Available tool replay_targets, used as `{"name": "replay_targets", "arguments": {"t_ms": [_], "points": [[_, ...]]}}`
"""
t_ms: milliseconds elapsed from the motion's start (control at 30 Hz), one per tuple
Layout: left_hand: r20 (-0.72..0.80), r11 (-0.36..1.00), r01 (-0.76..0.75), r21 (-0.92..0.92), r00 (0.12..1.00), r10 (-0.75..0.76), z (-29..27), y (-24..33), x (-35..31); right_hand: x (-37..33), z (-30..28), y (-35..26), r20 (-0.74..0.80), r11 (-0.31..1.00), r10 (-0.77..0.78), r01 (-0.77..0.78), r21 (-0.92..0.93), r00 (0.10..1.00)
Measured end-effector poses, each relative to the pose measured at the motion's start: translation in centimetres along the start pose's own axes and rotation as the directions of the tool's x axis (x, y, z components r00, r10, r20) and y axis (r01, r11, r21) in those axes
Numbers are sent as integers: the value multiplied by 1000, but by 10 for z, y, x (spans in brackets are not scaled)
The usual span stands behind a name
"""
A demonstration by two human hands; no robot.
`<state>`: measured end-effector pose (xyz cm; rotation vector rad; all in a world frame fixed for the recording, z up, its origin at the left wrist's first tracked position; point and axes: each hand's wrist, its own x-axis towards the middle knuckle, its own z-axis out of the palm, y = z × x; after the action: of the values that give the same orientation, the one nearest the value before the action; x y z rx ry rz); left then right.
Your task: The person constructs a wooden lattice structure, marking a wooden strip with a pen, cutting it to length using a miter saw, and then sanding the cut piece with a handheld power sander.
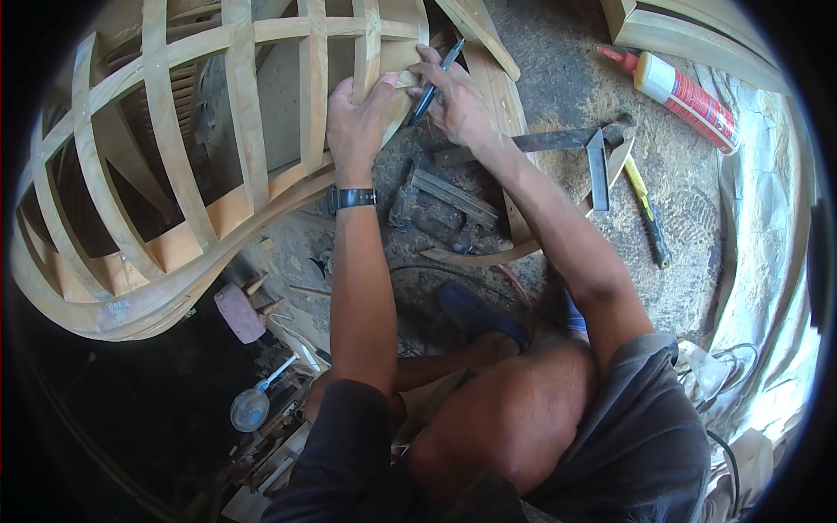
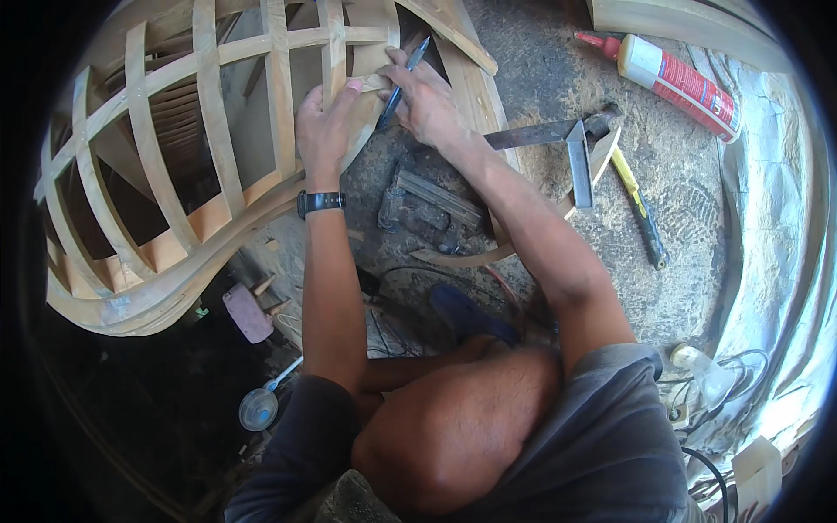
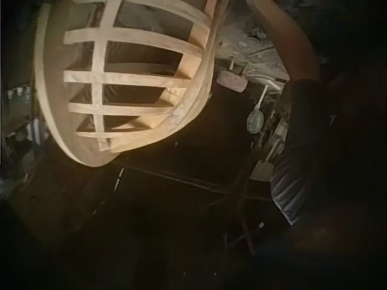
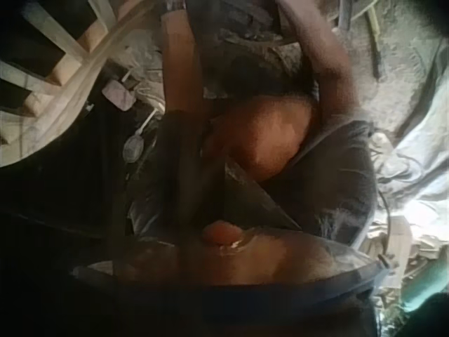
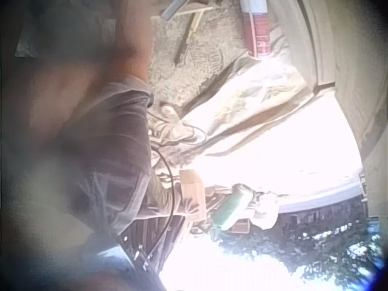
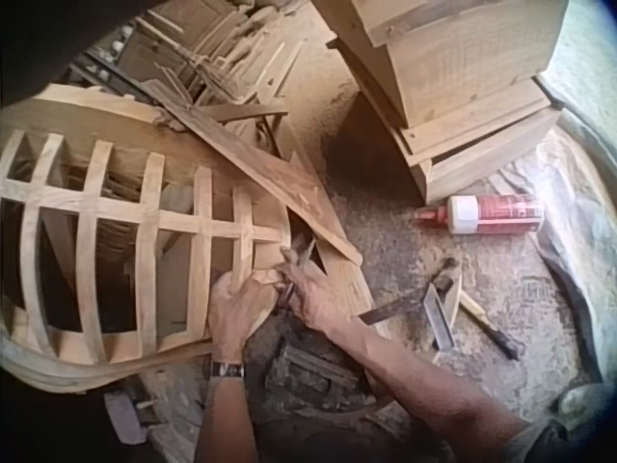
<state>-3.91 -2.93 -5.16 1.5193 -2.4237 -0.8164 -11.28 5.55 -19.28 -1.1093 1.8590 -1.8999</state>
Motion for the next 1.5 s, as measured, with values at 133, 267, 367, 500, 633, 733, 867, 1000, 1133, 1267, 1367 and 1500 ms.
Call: {"name": "replay_targets", "arguments": {"t_ms": [133,267,367,500,633,733,867,1000,1133,1267,1367,1500], "points": [[25,999,4,36,1000,-5,-5,2,0,-3,7,0,18,991,63,-65,115,998],[41,995,44,91,998,-48,-2,6,1,-6,8,0,-38,977,88,-79,197,995],[8,989,79,129,997,-80,0,6,2,-7,8,-6,-49,967,124,-109,231,991],[-2,995,95,39,995,-95,6,-6,2,-7,5,-9,-25,968,125,-116,220,992],[14,986,137,-97,991,-136,11,-3,2,-1,1,-11,-52,983,70,-60,173,996],[53,977,157,-140,987,-151,14,6,4,-2,-1,-2,-40,985,52,-45,168,998],[36,982,159,-103,987,-156,4,5,6,1,-6,-6,74,985,62,-73,155,995],[34,994,90,-62,995,-88,-4,-9,8,7,-4,-1,228,815,244,-327,479,942],[119,982,187,-34,976,-182,-3,27,2,19,-18,24,386,448,559,-659,605,734],[90,691,-574,439,794,602,2,-49,20,44,-57,-54,555,896,185,93,-435,811],[-30,930,-326,-167,945,326,25,-43,19,54,-87,-57,699,877,-80,384,-290,710],[-37,625,-685,373,662,748,20,-64,25,62,-76,-65,663,836,237,199,-511,710]]}}
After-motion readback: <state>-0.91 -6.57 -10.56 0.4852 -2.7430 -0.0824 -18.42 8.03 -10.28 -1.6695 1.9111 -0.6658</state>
